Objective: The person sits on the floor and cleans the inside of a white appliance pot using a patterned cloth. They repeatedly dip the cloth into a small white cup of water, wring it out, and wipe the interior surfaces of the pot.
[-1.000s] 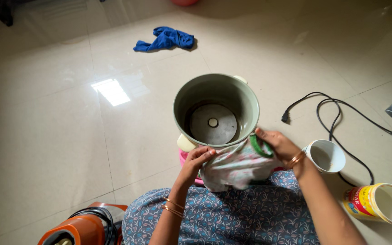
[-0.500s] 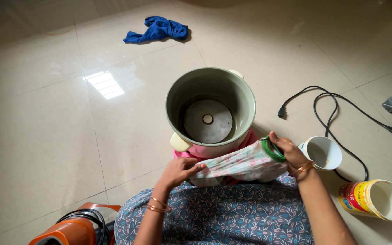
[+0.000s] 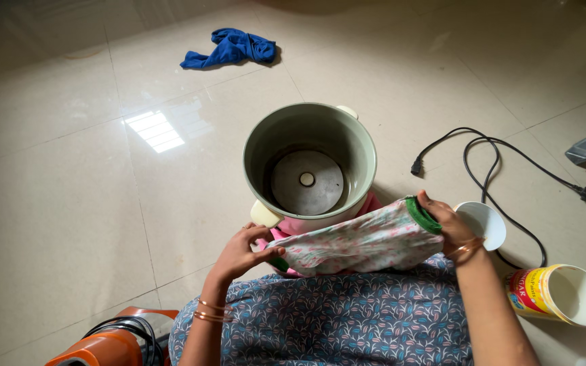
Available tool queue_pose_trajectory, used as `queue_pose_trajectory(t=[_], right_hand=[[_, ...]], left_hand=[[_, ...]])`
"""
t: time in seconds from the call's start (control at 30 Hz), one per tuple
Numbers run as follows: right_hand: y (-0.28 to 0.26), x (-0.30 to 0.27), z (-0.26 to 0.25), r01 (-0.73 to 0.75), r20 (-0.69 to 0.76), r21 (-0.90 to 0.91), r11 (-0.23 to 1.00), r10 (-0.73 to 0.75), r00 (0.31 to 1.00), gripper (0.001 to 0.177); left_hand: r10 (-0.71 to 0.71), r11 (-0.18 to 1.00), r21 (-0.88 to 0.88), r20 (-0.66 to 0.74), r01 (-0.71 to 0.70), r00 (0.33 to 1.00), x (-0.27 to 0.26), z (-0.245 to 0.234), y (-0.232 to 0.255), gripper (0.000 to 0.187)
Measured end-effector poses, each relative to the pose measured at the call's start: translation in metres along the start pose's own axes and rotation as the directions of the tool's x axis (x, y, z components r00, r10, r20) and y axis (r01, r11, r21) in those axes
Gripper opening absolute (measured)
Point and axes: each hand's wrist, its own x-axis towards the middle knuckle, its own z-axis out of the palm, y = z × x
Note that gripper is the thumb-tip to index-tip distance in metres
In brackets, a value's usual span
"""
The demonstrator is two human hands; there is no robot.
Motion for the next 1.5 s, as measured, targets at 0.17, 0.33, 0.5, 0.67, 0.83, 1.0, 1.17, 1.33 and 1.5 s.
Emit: queue_pose_trajectory(t=[0.17, 0.33, 0.5, 0.67, 0.83, 1.0, 1.17, 1.33, 1.5], right_hand=[[-0.011, -0.019, -0.019, 0.036, -0.011, 0.081, 0.996, -0.035, 0.999, 0.039], [-0.018, -0.035, -0.065, 0.17, 0.035, 0.137, 0.976, -0.176, 0.984, 0.031], [-0.046, -0.068, -0.105, 0.335, -0.128, 0.164, 0.928, -0.317, 0.94, 0.032], [-0.066, -0.102, -0.144, 0.501, -0.257, 0.356, 0.788, -0.433, 0.864, 0.034], [-0.075, -0.125, -0.183, 0.566, -0.311, 0.508, 0.649, -0.475, 0.823, 0.037], [-0.07, -0.128, -0.22, 0.615, -0.312, 0.599, 0.514, -0.557, 0.77, 0.038], [-0.07, -0.123, -0.236, 0.565, -0.21, 0.663, 0.491, -0.603, 0.77, 0.041], [-0.084, -0.117, -0.213, 0.53, -0.092, 0.601, 0.598, -0.606, 0.79, 0.037], [-0.077, -0.098, -0.194, 0.67, -0.355, 0.1, 0.736, -0.602, 0.715, 0.022]], left_hand=[[0.181, 0.916, -0.352, -0.061, -0.191, 0.982, -0.003, 0.008, 0.015, 0.036], [0.061, 0.692, -0.72, -0.018, -0.055, 0.998, 0.018, 0.038, 0.069, 0.028], [0.035, 0.574, -0.818, -0.009, -0.028, 0.999, 0.08, 0.084, 0.118, 0.025], [0.044, 0.222, -0.969, 0.119, 0.106, 0.992, 0.142, 0.15, 0.159, 0.021], [0.228, 0.035, -0.968, 0.25, 0.249, 0.941, 0.181, 0.205, 0.213, 0.029], [0.144, -0.099, -0.924, 0.353, 0.369, 0.924, 0.202, 0.257, 0.261, 0.031], [0.13, -0.145, -0.906, 0.382, 0.398, 0.915, 0.225, 0.301, 0.29, 0.03], [0.33, -0.127, -0.96, 0.196, 0.249, 0.923, 0.241, 0.323, 0.305, 0.025], [0.383, -0.064, -0.97, 0.194, 0.236, 0.903, 0.249, 0.342, 0.296, 0.023]])
